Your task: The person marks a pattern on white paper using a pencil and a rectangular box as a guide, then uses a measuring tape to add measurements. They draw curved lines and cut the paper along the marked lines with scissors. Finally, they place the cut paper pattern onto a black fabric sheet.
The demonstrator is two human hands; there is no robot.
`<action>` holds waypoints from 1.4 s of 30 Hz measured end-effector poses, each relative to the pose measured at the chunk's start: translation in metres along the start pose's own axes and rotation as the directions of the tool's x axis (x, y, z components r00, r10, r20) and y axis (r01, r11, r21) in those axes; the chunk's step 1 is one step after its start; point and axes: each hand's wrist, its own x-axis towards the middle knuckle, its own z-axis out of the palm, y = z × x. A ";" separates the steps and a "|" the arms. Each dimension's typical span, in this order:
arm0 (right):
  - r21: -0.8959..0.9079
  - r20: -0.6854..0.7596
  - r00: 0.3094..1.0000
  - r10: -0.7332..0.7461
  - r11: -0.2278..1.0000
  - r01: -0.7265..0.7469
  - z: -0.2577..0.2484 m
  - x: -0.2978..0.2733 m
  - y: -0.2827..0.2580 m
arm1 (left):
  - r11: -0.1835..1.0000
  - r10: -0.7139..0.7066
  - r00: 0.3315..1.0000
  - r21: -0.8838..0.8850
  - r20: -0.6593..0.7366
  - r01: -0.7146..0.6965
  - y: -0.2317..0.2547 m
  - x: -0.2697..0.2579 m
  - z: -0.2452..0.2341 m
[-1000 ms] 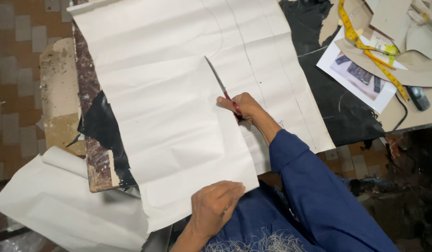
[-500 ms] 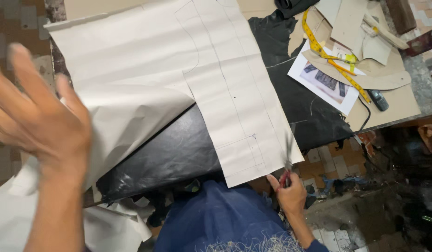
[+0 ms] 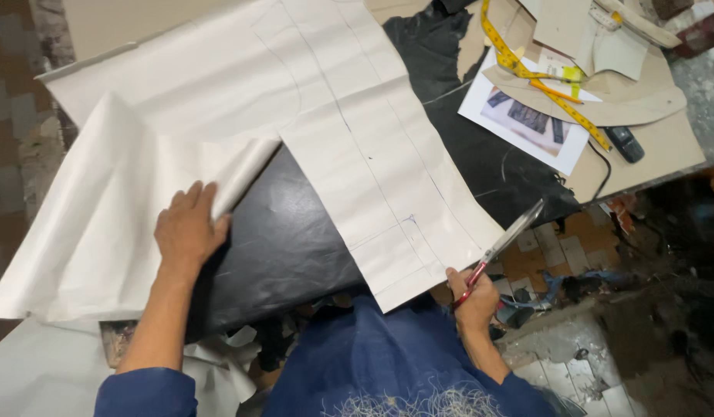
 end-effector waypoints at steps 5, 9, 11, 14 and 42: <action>-0.059 0.029 0.999 -0.038 0.997 0.039 -0.036 0.067 -0.018 | 0.991 -0.132 0.985 0.027 0.113 0.129 0.043 -0.019 -0.013; -0.123 0.022 0.969 -0.245 0.962 0.246 -0.079 0.133 -0.020 | 0.988 -0.134 0.878 -0.004 0.459 0.153 0.091 -0.031 -0.027; -0.149 0.007 0.966 -0.257 0.955 0.255 -0.098 0.170 -0.015 | 0.943 -0.097 0.759 -0.184 0.643 0.277 0.114 -0.032 -0.035; -0.173 0.013 0.968 -0.252 0.953 0.250 -0.128 0.220 -0.006 | 0.859 0.021 0.625 -0.334 0.781 0.389 0.141 -0.033 -0.046; 0.089 0.926 0.326 0.192 0.728 -0.680 0.077 -0.026 -0.092 | 0.216 0.351 0.575 -0.662 0.739 0.718 -0.004 0.038 0.076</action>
